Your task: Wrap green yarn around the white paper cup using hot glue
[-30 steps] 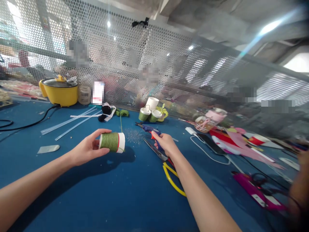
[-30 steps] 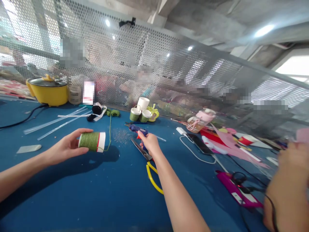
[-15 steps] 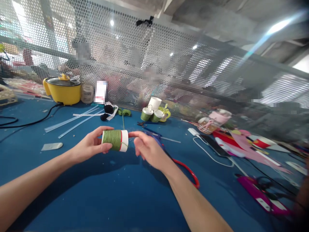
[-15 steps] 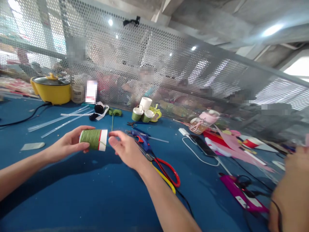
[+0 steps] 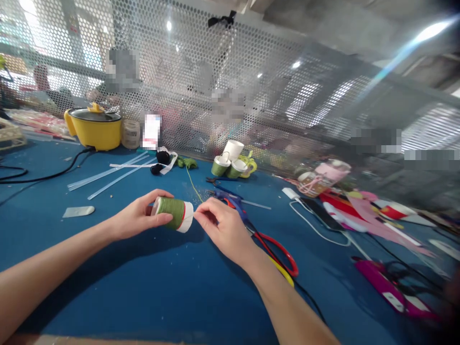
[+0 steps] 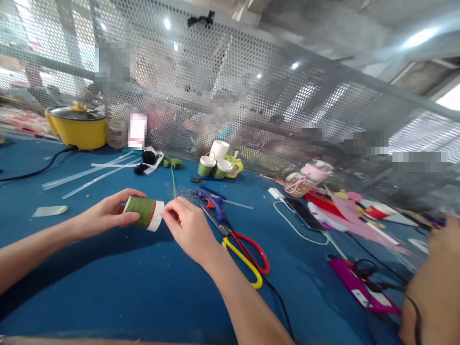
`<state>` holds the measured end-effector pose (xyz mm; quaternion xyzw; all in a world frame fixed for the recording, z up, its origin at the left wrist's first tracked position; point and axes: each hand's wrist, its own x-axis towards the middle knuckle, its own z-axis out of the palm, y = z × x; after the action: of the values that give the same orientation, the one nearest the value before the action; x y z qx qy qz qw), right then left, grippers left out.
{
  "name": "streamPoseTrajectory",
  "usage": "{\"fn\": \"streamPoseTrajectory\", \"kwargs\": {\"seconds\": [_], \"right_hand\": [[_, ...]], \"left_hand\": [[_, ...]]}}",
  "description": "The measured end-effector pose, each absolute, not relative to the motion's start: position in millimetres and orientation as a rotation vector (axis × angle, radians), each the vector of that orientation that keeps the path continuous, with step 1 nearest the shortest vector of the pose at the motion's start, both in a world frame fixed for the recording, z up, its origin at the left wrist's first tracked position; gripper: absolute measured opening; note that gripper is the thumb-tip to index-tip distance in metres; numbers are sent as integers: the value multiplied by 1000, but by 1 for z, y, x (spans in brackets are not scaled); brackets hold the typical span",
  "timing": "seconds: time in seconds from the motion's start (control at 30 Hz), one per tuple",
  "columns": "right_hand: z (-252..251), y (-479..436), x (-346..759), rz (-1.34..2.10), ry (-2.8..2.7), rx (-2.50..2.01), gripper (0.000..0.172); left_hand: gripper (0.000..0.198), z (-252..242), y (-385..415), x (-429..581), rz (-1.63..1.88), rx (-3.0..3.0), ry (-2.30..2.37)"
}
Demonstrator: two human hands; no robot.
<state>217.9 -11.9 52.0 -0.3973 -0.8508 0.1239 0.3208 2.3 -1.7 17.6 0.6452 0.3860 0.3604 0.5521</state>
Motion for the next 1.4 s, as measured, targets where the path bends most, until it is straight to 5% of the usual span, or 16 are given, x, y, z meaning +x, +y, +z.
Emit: {"fn": "streamPoseTrajectory", "kwargs": {"seconds": [0.6, 1.4], "right_hand": [[51, -7, 215, 279, -2228, -902, 16], [55, -8, 221, 758, -2121, -1172, 12]], "left_hand": [[42, 16, -8, 4, 730, 1581, 804], [42, 19, -11, -2, 743, 2025, 713]]}}
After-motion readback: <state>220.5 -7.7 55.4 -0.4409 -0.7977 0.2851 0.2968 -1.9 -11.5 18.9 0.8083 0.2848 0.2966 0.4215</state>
